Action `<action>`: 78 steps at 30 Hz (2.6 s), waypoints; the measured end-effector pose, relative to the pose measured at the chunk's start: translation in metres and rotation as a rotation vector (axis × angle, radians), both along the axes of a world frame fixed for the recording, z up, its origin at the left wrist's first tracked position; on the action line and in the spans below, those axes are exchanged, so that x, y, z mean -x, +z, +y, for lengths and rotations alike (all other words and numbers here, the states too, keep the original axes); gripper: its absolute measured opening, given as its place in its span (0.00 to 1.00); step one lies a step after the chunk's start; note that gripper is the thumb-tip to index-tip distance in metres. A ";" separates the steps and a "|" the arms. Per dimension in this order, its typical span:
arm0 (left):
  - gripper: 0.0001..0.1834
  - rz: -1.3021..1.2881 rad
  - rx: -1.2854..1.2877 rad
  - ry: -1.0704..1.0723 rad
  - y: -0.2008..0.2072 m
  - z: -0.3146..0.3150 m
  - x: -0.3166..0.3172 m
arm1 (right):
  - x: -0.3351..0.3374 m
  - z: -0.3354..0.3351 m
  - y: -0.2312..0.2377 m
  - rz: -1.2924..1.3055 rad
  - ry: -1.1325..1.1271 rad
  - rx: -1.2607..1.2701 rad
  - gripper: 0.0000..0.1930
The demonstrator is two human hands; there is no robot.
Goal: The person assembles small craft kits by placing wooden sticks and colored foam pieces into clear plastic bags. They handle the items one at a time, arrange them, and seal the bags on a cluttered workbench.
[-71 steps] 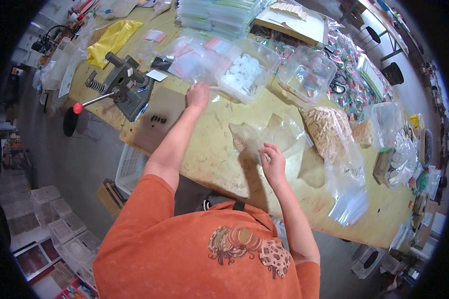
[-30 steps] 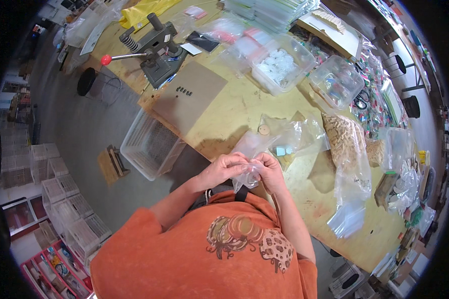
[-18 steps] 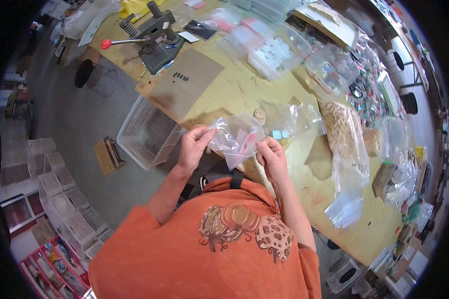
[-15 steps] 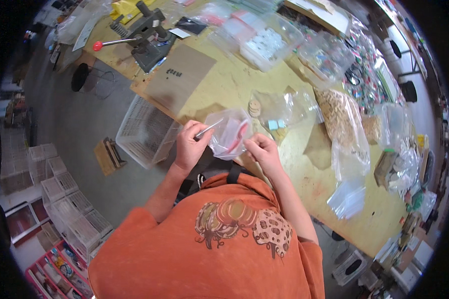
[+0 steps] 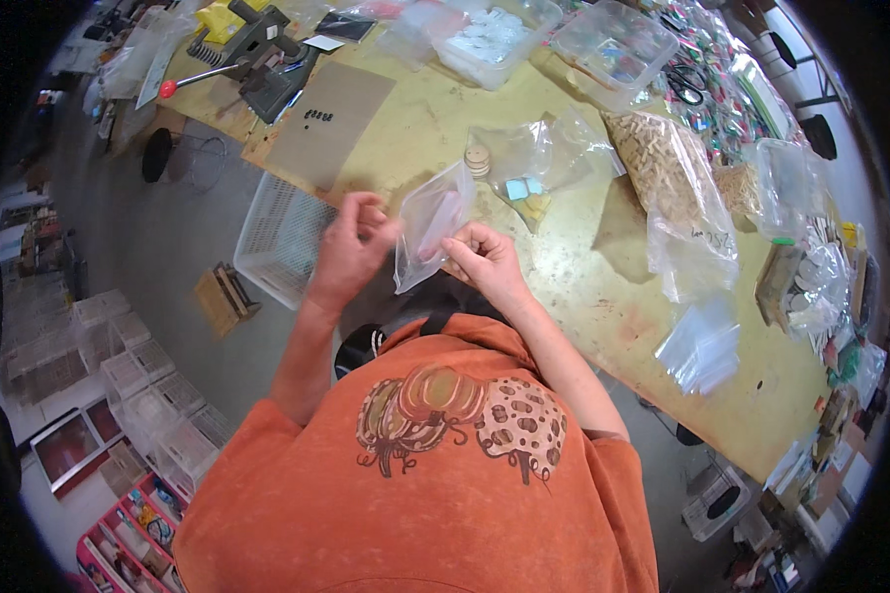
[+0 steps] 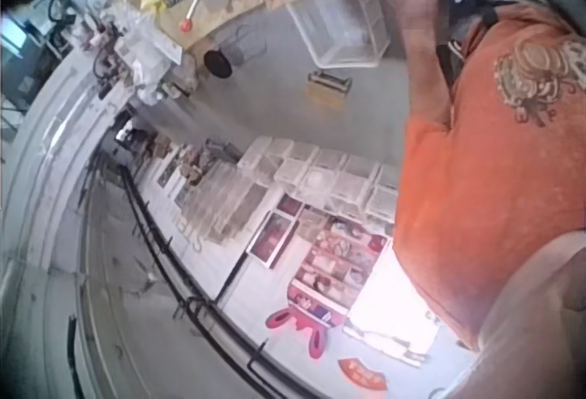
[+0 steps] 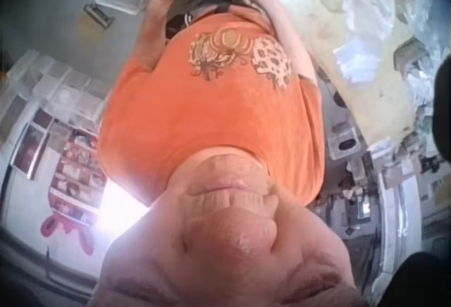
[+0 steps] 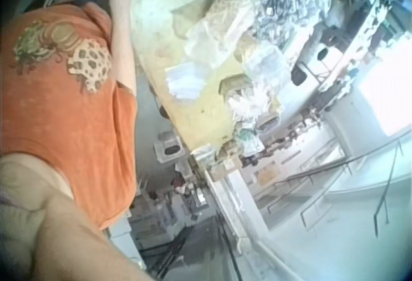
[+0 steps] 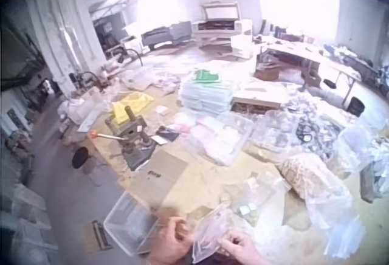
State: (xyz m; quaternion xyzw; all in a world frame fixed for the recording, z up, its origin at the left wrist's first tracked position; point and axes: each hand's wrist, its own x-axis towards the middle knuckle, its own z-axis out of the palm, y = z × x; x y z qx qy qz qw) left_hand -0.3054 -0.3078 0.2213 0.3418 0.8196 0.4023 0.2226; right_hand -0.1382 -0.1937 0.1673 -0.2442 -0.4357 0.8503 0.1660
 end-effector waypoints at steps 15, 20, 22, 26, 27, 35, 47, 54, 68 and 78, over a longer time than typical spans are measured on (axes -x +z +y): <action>0.04 -0.410 -0.347 0.167 -0.025 0.004 -0.015 | -0.003 0.012 -0.001 -0.063 -0.027 -0.155 0.08; 0.07 -0.676 -0.498 0.048 -0.014 0.022 -0.003 | 0.041 0.044 0.022 -0.162 -0.016 -0.173 0.06; 0.09 -0.702 -0.564 -0.016 -0.007 0.034 0.006 | 0.063 0.059 0.031 -0.069 -0.012 -0.180 0.05; 0.09 -0.840 -0.599 -0.135 0.009 0.062 0.042 | 0.108 0.095 0.063 -0.093 -0.052 -0.344 0.05; 0.10 -0.881 -0.597 -0.175 0.010 0.069 0.053 | 0.119 0.105 0.068 -0.108 -0.058 -0.419 0.06; 0.12 -0.434 -0.337 -0.407 -0.064 0.056 0.182 | 0.163 0.219 0.006 -0.761 -0.243 -1.141 0.04; 0.32 0.091 0.214 -0.066 -0.198 0.025 0.356 | 0.333 0.031 -0.089 -0.495 -0.072 0.082 0.15; 0.27 0.144 0.089 -0.174 -0.208 0.040 0.378 | 0.395 0.038 -0.151 -0.636 -0.139 0.129 0.21; 0.20 -0.049 0.113 -0.259 -0.212 0.067 0.376 | 0.420 0.035 -0.172 -0.580 -0.089 -0.103 0.15; 0.22 0.007 0.070 -0.297 -0.213 0.059 0.355 | 0.400 0.030 -0.165 -0.628 0.045 -0.766 0.17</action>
